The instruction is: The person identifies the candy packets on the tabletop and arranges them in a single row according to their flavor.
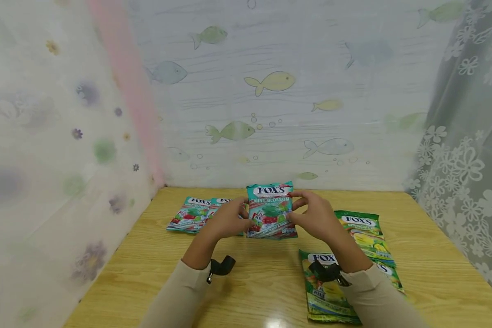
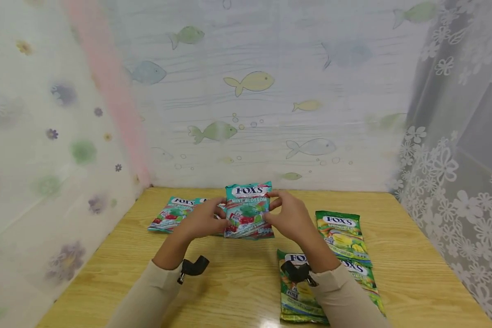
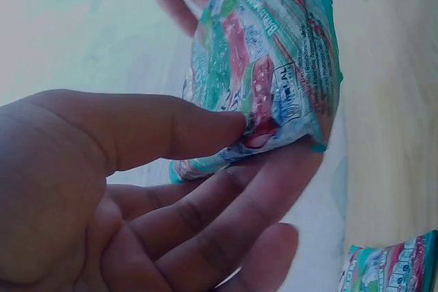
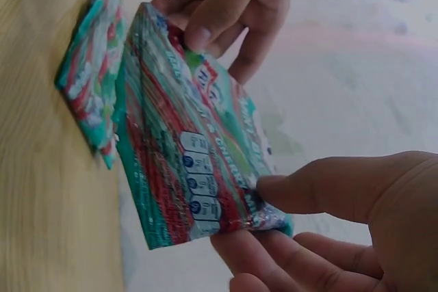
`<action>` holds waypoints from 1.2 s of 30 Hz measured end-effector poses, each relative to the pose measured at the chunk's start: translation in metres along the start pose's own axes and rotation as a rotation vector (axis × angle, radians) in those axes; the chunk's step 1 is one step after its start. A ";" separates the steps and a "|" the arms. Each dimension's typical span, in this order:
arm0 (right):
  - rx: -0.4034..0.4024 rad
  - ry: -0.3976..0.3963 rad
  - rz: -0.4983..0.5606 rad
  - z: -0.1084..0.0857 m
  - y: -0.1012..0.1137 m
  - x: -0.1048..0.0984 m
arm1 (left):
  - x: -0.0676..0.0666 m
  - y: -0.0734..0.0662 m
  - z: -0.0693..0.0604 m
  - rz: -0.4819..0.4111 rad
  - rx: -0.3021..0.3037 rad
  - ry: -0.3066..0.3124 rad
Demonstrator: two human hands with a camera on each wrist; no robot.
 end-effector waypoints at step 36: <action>0.028 -0.040 0.231 0.019 -0.039 0.051 | 0.027 0.055 0.029 -0.046 -0.176 -0.311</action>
Point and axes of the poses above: each hand's wrist, its own z-axis towards the middle knuckle, its own x-axis out of the palm, y = z × x, the point moved 3 cm from there along z, towards the middle knuckle, and after that the axes turned 6 degrees about z, right-handed, at the moved point
